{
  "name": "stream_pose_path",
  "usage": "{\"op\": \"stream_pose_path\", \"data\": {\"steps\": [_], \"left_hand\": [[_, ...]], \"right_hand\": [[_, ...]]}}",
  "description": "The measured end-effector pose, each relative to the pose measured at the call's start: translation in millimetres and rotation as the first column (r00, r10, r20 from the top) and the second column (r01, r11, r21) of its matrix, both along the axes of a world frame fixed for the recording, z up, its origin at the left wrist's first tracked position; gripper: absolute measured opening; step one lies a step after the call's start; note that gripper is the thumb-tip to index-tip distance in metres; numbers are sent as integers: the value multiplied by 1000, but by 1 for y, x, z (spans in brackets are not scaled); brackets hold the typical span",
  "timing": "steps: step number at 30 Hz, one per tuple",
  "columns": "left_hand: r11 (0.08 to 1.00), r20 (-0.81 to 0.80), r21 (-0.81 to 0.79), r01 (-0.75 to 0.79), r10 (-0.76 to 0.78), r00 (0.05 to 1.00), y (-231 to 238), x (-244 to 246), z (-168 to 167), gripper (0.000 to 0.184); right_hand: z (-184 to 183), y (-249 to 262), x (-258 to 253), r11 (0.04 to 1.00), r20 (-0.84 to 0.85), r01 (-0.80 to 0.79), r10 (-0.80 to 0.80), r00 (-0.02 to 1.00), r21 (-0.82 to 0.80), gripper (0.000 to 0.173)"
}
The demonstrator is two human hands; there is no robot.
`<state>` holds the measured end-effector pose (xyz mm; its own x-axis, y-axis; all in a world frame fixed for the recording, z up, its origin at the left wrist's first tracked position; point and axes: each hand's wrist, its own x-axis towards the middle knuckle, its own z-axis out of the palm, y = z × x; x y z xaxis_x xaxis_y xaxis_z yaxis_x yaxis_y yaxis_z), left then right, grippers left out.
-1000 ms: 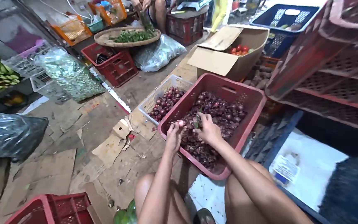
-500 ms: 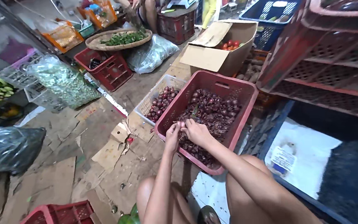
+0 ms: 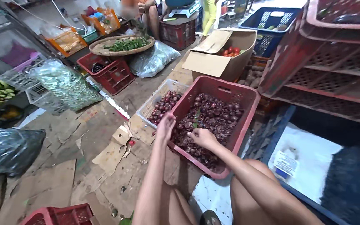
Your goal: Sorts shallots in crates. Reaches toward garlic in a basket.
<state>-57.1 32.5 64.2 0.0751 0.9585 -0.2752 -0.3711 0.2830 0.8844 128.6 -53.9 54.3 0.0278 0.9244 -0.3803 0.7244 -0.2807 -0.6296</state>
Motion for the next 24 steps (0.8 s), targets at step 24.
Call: {"op": "stream_pose_path", "data": {"steps": [24], "left_hand": [[878,-217,470,-89,213,953,-63,13,-61,15]], "right_hand": [[16,5,-5,985,-797,174,-105,594,-1,37]]}}
